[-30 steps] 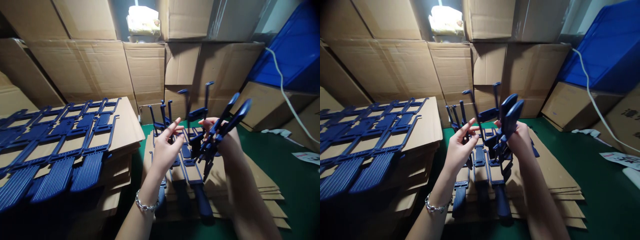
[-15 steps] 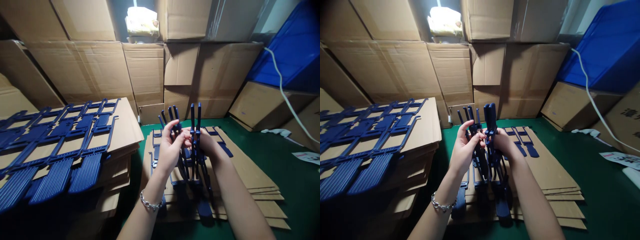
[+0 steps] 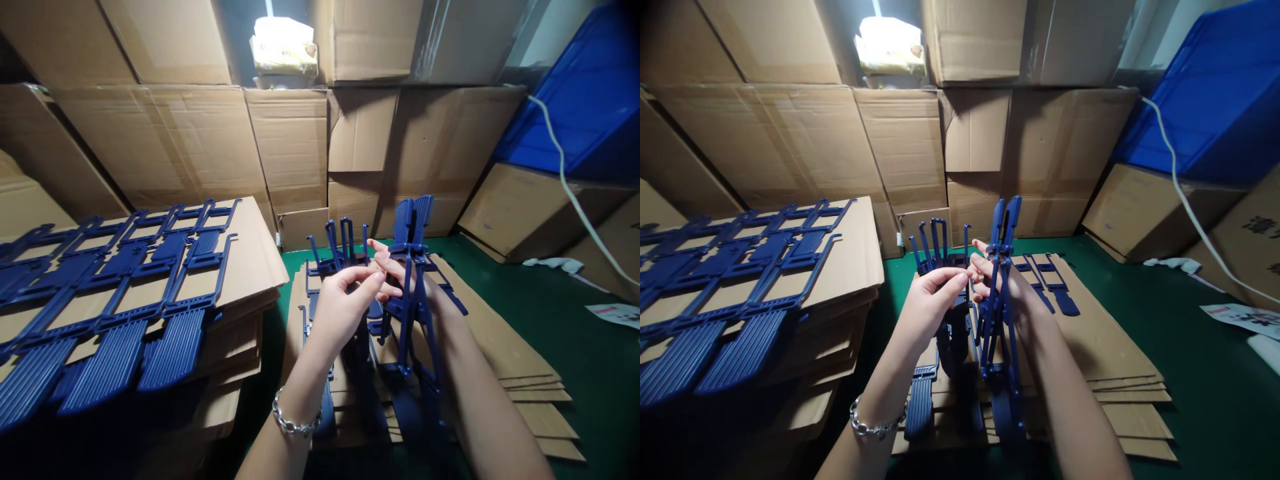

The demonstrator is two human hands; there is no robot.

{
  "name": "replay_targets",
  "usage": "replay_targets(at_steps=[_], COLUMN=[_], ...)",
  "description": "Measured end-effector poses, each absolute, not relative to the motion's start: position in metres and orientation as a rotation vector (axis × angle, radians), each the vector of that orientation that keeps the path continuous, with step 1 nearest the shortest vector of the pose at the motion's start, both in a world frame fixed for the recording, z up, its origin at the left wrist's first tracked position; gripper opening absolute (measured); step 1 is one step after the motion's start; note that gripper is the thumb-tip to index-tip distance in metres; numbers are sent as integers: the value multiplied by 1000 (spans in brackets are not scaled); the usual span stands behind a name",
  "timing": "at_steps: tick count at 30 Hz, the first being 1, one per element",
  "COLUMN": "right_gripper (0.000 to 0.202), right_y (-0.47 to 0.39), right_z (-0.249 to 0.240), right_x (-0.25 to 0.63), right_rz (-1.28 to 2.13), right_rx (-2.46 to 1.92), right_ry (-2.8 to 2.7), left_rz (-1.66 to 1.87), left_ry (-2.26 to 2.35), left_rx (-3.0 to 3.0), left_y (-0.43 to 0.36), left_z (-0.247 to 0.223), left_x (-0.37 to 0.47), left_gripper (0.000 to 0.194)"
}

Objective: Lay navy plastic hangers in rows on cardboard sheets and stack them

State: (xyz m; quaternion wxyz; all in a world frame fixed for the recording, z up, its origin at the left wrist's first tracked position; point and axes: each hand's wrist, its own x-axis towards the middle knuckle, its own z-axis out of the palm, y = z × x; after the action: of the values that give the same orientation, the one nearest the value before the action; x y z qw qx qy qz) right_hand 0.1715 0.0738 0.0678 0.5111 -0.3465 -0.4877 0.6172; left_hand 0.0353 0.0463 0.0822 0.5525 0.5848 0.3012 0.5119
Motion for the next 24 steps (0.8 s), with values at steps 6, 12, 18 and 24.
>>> replay_targets(at_steps=[6,12,18,24], right_gripper=[66,54,43,40], right_y=[66,72,69,63], right_z=[68,64,63,74], right_x=[160,163,163,168], right_rz=[1159,1099,1186,1274], right_rx=[-1095,-1079,-1102,-964], right_ry=[-1285,-1315,-1231,-1454], left_rz=[1130,1049,1088,1078], left_ry=[960,837,704,554], left_rx=[1617,1566,1384,1154], left_y=[47,54,59,62], left_z=[72,67,66,65], left_x=[37,32,31,30], left_gripper=[34,34,32,30])
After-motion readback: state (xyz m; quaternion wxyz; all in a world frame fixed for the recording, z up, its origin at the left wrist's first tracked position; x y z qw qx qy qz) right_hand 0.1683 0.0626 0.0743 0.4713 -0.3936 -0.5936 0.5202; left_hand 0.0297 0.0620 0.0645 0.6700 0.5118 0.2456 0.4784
